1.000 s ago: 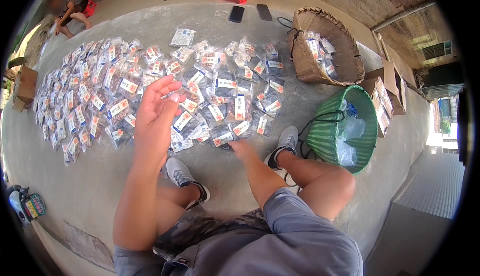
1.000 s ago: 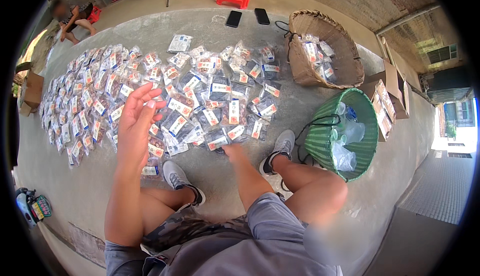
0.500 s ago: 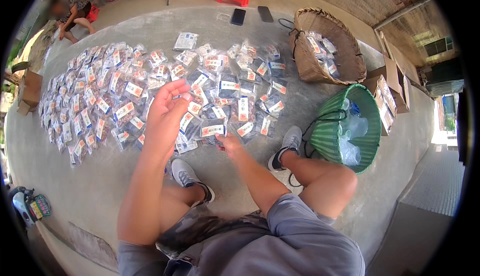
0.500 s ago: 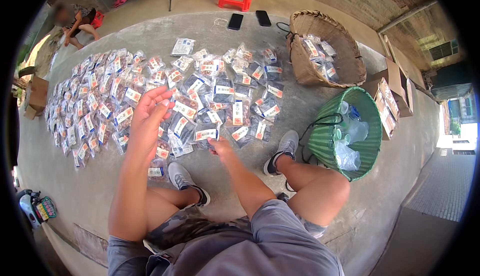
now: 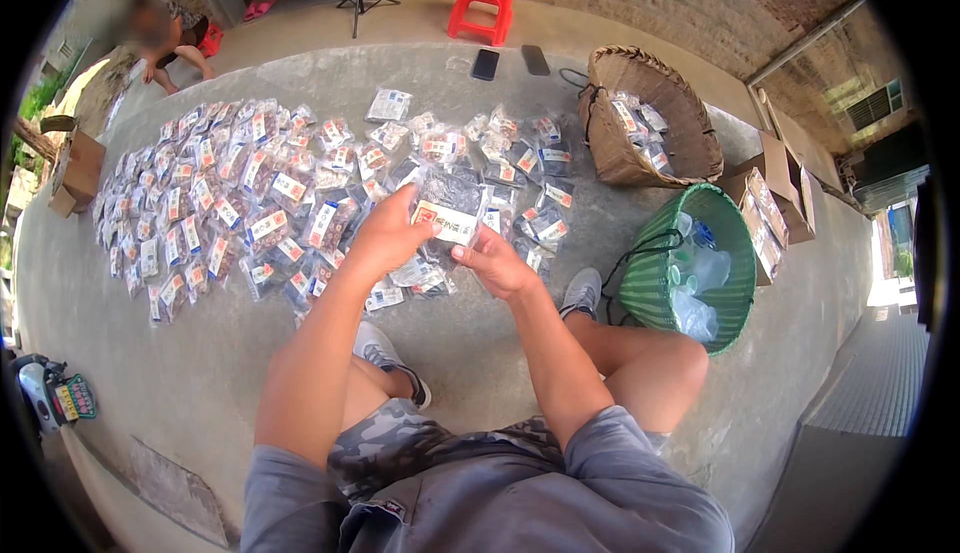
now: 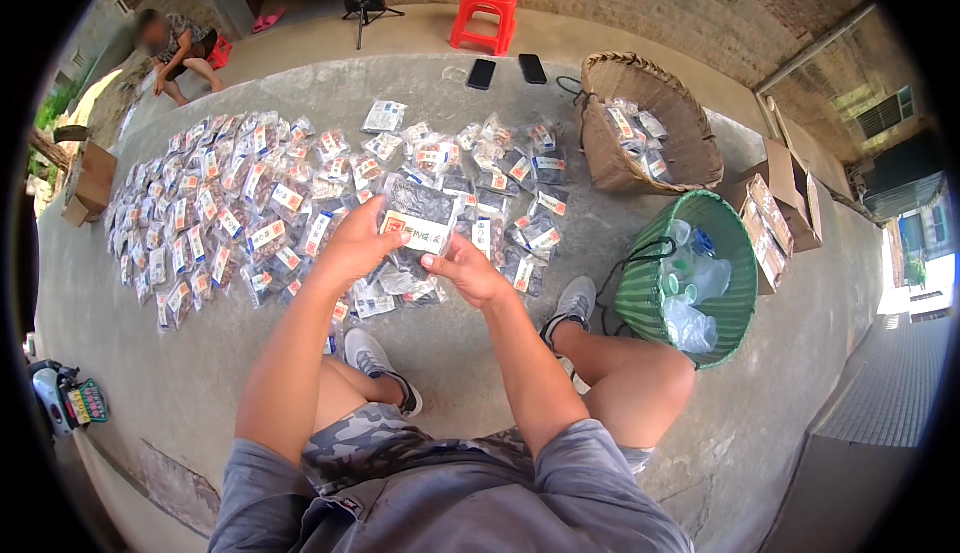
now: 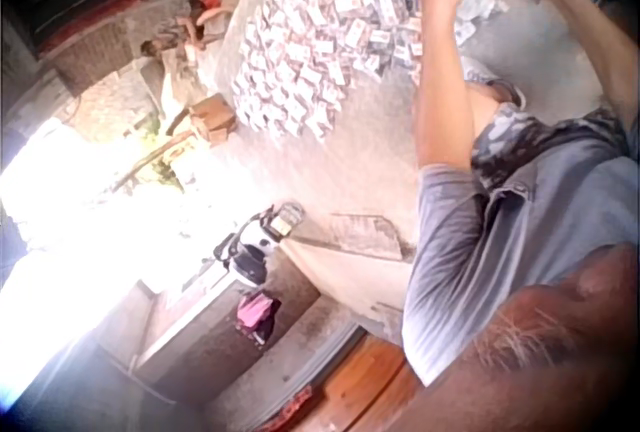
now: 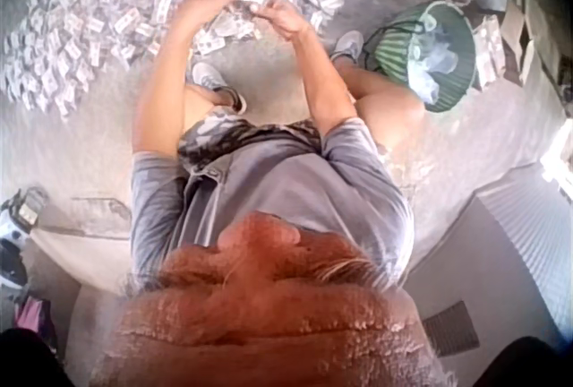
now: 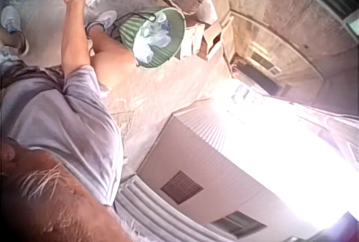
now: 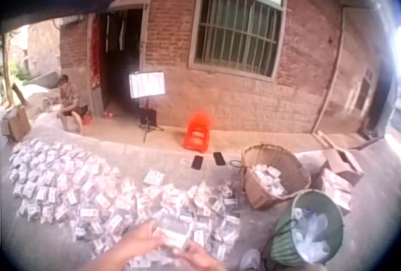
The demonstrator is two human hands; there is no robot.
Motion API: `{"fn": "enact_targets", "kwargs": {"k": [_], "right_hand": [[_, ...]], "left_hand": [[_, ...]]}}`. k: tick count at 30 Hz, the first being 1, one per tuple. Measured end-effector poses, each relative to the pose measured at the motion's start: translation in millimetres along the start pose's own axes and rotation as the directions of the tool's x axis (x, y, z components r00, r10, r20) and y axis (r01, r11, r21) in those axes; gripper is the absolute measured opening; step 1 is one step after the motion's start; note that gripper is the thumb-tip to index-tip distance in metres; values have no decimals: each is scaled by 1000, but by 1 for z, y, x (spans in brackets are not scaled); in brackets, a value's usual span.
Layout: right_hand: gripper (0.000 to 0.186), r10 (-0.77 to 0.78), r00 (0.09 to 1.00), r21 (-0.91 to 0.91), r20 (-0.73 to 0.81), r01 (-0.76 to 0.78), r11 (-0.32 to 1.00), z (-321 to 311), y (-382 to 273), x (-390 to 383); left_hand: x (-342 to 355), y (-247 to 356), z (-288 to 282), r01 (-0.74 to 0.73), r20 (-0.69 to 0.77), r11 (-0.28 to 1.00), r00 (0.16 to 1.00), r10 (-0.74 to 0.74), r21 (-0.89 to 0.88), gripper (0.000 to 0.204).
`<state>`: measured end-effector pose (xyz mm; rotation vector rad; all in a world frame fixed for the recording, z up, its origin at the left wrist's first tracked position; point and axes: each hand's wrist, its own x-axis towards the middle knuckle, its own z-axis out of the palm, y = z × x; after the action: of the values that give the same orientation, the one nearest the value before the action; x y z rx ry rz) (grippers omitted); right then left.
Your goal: The person sits on the floor and sorts through a large pile of small, sealed plastic packages containing dark items. They pick up individual packages, inspect them, and place them into a woven basket. The person briefly handles a smartphone before resuming the sorting task.
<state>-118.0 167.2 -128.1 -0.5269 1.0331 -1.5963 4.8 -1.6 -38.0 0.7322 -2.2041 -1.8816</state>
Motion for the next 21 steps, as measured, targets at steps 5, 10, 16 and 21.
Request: {"fn": "enact_targets", "kwargs": {"k": [5,10,16,21], "right_hand": [[56,-300,892,0,-338,319,948,15,-18,-8],[45,-818,541,-723,-195,485,493,27,-40,-2],[41,-852,512,-923,108,369,105,41,-39,-12],[39,-841,540,-974,-43,164,155,24,-39,-4]], "left_hand": [[1,11,11,50,-45,960,998,-39,274,34],[2,15,7,276,-11,943,959,-283,-186,46],[-5,28,9,313,219,444,943,-251,-839,50],[2,12,-7,85,-21,746,991,-131,-661,33]]}}
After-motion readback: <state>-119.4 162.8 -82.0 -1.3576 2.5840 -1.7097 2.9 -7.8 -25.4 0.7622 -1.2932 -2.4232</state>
